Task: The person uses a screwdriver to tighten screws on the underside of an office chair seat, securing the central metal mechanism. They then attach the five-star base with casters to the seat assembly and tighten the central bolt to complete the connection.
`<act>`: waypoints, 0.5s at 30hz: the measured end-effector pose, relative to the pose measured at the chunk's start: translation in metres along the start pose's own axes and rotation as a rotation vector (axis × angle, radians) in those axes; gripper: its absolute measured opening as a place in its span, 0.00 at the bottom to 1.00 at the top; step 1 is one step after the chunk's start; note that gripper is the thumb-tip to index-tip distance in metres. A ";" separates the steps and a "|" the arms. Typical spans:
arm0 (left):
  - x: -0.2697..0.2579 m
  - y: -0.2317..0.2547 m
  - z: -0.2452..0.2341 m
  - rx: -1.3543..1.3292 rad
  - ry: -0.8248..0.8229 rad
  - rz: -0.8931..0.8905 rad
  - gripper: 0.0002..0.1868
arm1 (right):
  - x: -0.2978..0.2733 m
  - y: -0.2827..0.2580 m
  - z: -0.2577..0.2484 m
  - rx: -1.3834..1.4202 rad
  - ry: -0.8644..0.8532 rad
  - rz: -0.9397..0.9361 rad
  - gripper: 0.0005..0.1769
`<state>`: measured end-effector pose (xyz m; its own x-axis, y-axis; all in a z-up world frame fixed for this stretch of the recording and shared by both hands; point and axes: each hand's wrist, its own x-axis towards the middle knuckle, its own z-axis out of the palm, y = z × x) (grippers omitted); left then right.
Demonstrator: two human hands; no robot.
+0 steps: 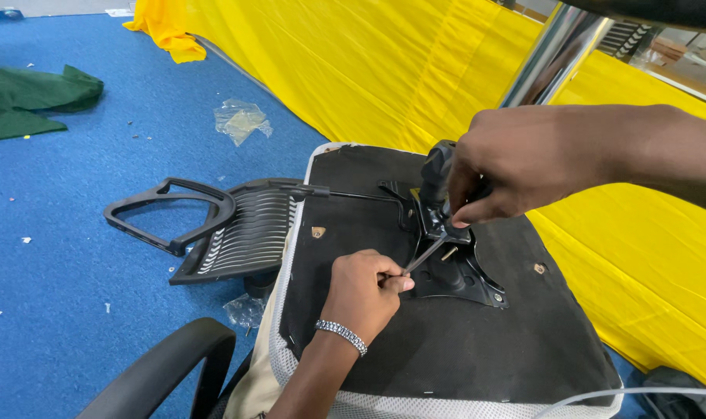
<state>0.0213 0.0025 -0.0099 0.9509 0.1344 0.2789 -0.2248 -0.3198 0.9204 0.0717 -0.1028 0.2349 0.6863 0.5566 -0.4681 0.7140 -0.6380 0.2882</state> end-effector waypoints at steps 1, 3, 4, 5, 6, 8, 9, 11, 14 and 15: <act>0.001 0.000 0.000 0.002 -0.011 -0.009 0.04 | -0.001 0.004 0.003 -0.048 0.009 0.019 0.15; 0.000 -0.002 0.000 0.007 -0.031 -0.031 0.04 | -0.005 0.009 0.010 -0.146 0.023 0.055 0.14; 0.000 -0.002 -0.001 -0.006 -0.033 -0.021 0.04 | -0.005 0.011 0.012 -0.155 0.058 0.010 0.15; 0.000 -0.003 -0.001 -0.019 -0.036 -0.012 0.04 | -0.006 0.014 0.015 -0.164 0.093 -0.036 0.17; 0.000 -0.003 -0.002 -0.032 -0.037 -0.003 0.04 | -0.006 0.017 0.017 -0.174 0.127 -0.083 0.18; -0.003 -0.002 -0.002 -0.028 -0.040 0.027 0.04 | -0.008 0.025 0.022 -0.191 0.160 -0.156 0.19; -0.004 -0.001 -0.002 -0.026 -0.041 0.042 0.04 | -0.008 0.028 0.026 -0.187 0.185 -0.189 0.19; -0.004 0.002 -0.004 -0.044 -0.059 -0.002 0.05 | -0.008 0.032 0.034 -0.168 0.245 -0.249 0.19; -0.005 0.004 -0.006 -0.096 -0.081 -0.091 0.06 | -0.011 0.035 0.044 -0.155 0.336 -0.295 0.20; -0.005 0.005 -0.006 -0.117 -0.087 -0.125 0.06 | -0.013 0.036 0.044 -0.152 0.363 -0.301 0.19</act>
<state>0.0143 0.0058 -0.0050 0.9866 0.0832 0.1401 -0.1219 -0.1932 0.9736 0.0823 -0.1571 0.2145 0.4313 0.8707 -0.2363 0.8814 -0.3507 0.3164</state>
